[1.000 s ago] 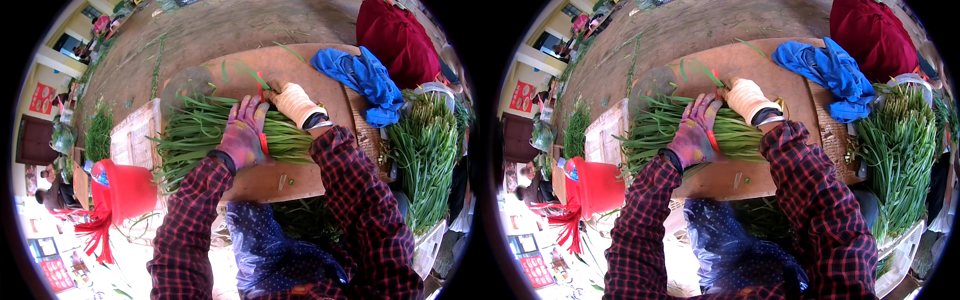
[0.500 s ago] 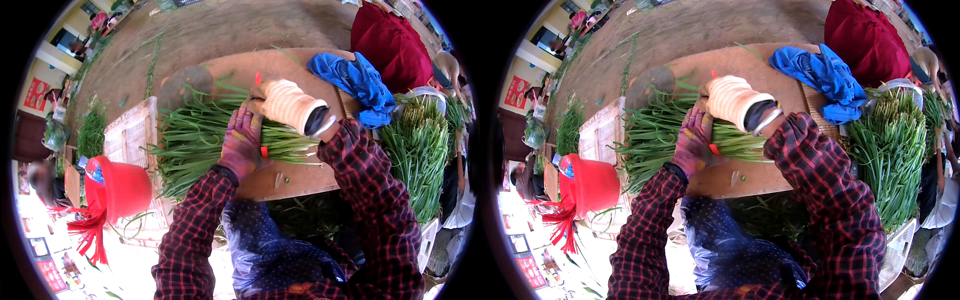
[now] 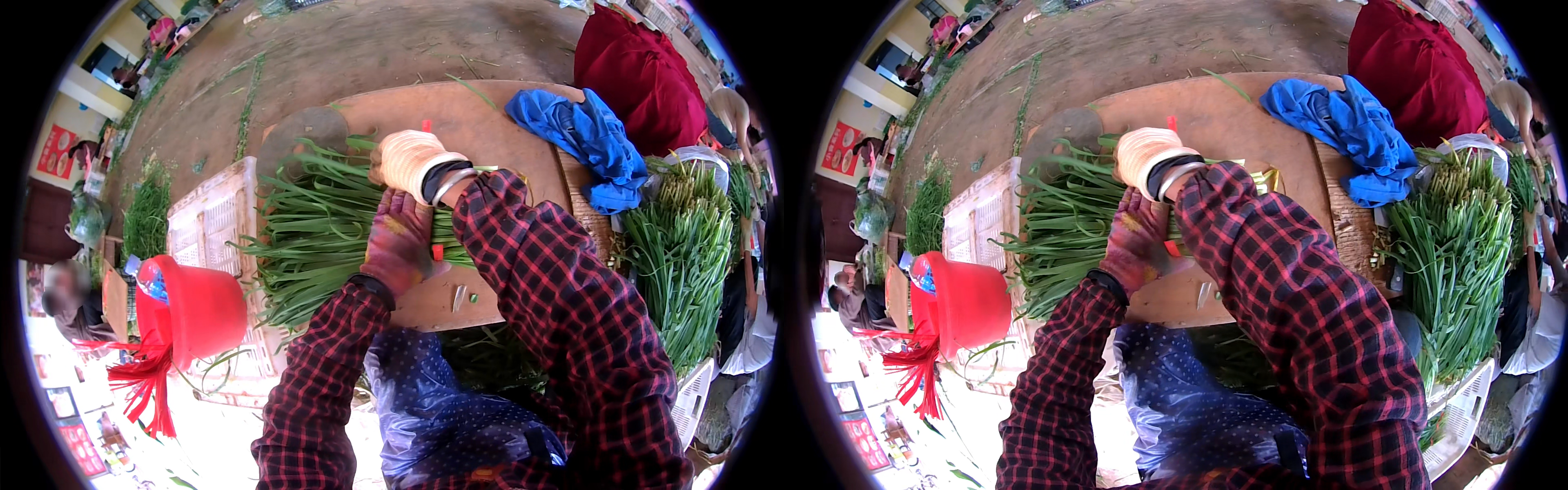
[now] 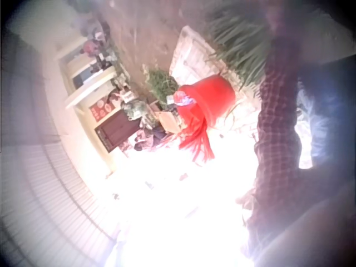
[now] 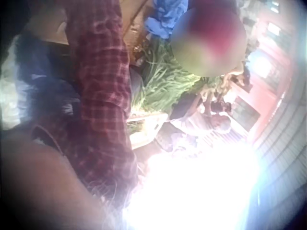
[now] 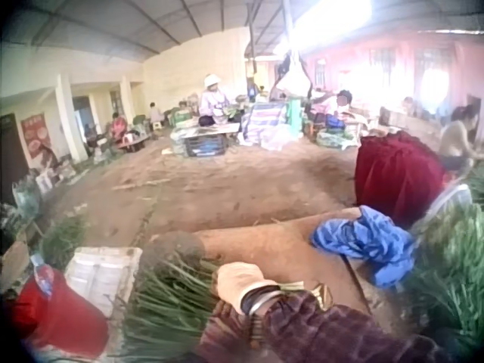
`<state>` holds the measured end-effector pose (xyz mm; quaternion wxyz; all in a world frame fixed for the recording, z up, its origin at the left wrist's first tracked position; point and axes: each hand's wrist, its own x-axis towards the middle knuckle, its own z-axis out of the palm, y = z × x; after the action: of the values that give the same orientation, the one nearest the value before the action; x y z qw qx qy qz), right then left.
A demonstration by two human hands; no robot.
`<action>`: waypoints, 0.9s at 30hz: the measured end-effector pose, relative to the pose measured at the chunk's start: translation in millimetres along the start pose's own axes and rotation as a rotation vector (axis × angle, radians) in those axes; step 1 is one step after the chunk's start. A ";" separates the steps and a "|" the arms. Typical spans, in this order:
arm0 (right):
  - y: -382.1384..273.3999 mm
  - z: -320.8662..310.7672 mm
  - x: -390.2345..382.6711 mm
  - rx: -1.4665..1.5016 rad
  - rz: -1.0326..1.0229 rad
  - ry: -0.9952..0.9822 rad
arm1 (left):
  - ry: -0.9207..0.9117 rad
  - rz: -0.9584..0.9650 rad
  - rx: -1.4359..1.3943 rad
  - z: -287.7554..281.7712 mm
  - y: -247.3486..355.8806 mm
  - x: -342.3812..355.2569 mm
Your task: The person sorts bunches of green leaves, ties them with red plastic strips, and trims the root ends with a cleaver.
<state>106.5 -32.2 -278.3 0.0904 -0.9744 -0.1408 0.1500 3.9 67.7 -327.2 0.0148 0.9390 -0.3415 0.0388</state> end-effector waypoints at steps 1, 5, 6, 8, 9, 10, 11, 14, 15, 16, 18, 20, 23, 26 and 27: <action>7.9 0.8 -1.8 -0.002 0.005 0.014 | 0.069 -0.001 -0.085 -1.0 0.6 1.0; 11.9 -22.5 -25.1 0.173 0.037 0.159 | -0.042 -0.019 -0.130 -18.8 0.6 0.0; 9.1 -29.9 -28.8 0.189 0.065 0.160 | 0.040 -0.006 -0.070 -13.4 -0.3 1.1; 25.5 -19.0 -37.6 0.459 -0.060 0.364 | 0.034 -0.012 -0.207 -18.6 1.8 1.2; 39.6 -11.2 -41.9 0.585 -0.123 0.467 | 0.034 -0.013 -0.280 -23.1 4.3 2.2; 54.9 -7.0 -42.5 0.296 -0.145 0.547 | 0.107 0.014 -0.339 -22.8 5.7 3.8; 74.6 -2.1 -48.5 -0.125 -0.435 0.878 | 0.125 0.025 -0.343 -26.0 7.0 4.2; 68.5 -10.1 -83.1 0.803 -0.237 0.490 | 0.162 0.015 -0.344 -24.0 -0.2 -3.3; 72.1 -7.4 -91.8 1.057 -0.259 0.490 | 0.134 0.013 -0.352 -24.3 0.8 -1.7; 77.2 -7.9 -95.7 1.455 -0.191 0.461 | 0.104 0.009 -0.359 -24.7 1.4 -0.1; 74.7 -18.4 -107.0 1.957 -0.079 0.435 | 0.103 0.002 -0.380 -23.4 1.7 0.7; 79.8 -43.1 -129.4 1.662 0.036 0.354 | 0.114 0.022 -0.381 -22.2 -1.0 -0.9; 101.9 -65.2 -139.5 1.056 -0.066 0.348 | 0.101 0.026 -0.405 -22.9 -3.1 -1.4; 149.8 -94.0 -126.3 -0.043 -0.407 0.721 | 0.065 0.015 -0.404 -29.5 -1.0 -0.7; 165.0 -109.5 -113.5 0.390 -0.392 0.671 | 0.059 0.013 -0.396 -33.6 0.1 -0.1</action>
<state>78.2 -236.8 -181.3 0.3401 -0.8887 -0.2553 -0.1712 1.6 69.6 -293.7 0.2090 0.9140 -0.3478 -0.0017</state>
